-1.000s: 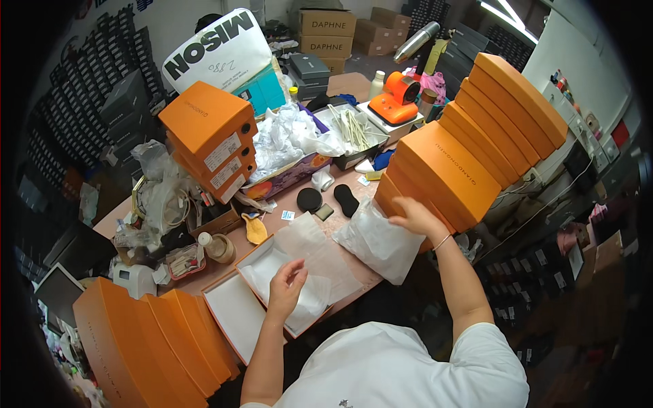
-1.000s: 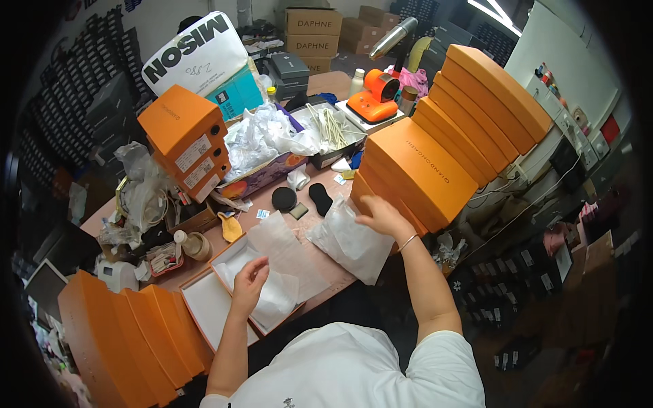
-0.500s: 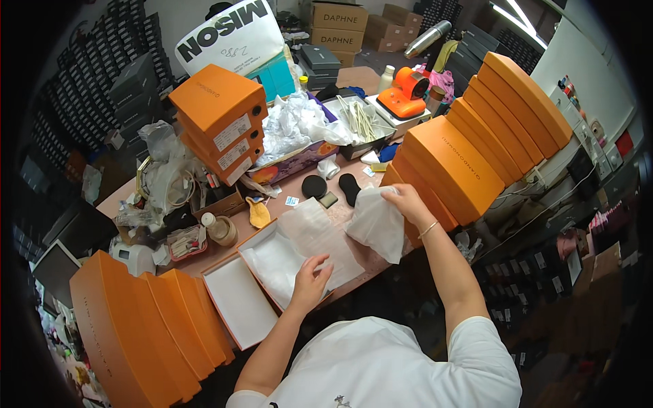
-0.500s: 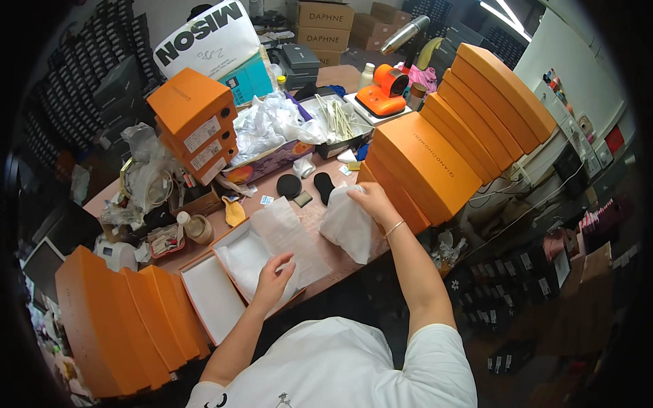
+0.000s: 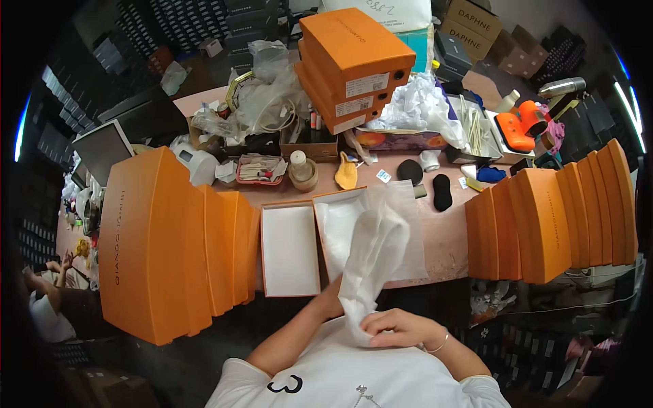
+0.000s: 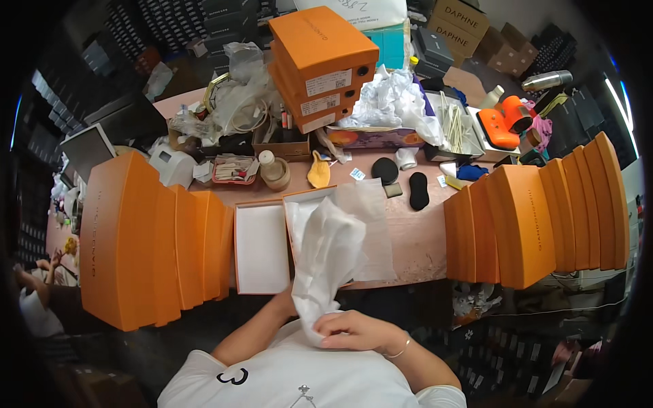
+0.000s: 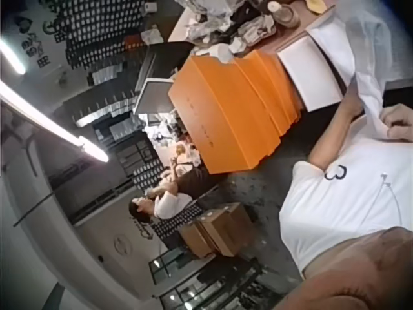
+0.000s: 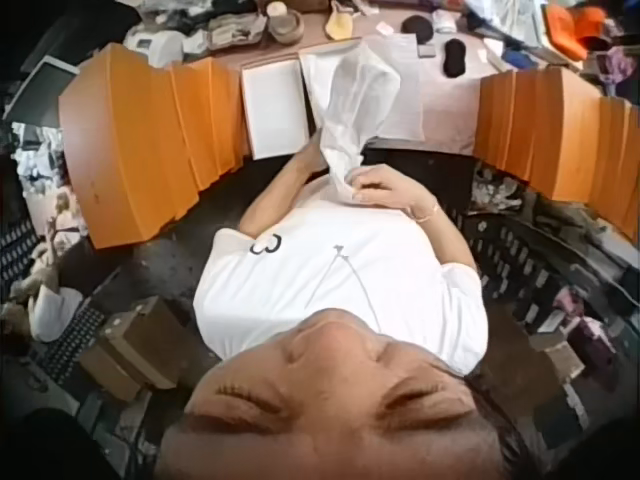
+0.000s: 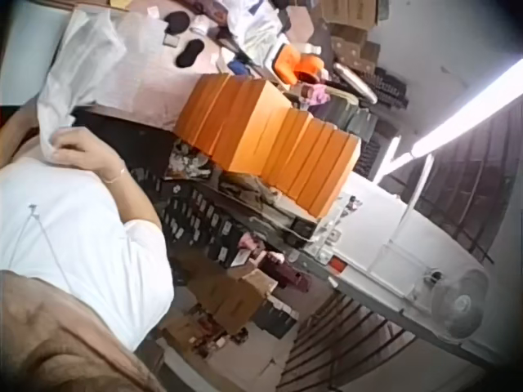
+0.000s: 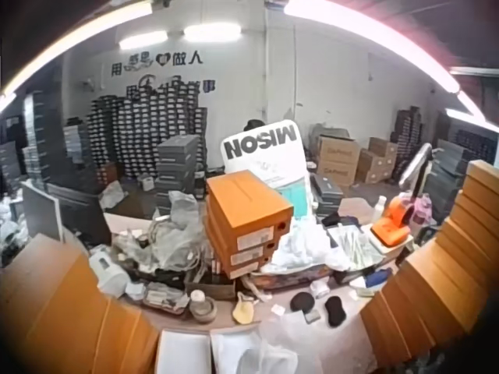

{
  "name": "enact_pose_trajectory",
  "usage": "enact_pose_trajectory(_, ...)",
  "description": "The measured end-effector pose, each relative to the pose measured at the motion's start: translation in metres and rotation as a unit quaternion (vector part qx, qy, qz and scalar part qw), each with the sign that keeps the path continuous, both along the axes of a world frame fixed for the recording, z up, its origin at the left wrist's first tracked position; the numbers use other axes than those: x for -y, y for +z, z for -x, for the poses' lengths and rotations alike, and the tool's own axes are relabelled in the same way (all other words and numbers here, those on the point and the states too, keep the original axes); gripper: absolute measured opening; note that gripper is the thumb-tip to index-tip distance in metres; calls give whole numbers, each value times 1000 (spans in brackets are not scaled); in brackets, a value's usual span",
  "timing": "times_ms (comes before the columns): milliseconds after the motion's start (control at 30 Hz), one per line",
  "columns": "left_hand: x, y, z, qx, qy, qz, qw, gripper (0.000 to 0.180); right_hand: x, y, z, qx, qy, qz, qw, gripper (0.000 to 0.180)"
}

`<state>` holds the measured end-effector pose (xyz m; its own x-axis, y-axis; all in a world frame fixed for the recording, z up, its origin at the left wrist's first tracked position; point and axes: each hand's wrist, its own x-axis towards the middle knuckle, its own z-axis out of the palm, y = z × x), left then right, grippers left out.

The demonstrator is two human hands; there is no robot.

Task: Packing high-heeled shoes into boxes and wrapping them in tissue paper.

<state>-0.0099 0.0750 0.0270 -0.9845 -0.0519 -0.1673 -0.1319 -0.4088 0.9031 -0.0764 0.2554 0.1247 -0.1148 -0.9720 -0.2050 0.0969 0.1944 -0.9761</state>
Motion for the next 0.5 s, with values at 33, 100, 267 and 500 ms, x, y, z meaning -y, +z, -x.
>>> enact_pose_trajectory(33,23,0,-10,-9,17,92,996,61,-22,-30,11,91,-29,-71,993,36)
enact_pose_trajectory(100,67,6,-26,2,19,263,965,66,-33,-48,22,313,-142,-73,936,46)
enact_pose_trajectory(267,101,50,-5,-12,37,525,850,69,8,-34,37,267,-187,-130,936,74)
enact_pose_trajectory(500,64,-100,81,127,313,-86,937,48,63,-123,44,152,-328,-75,929,80)
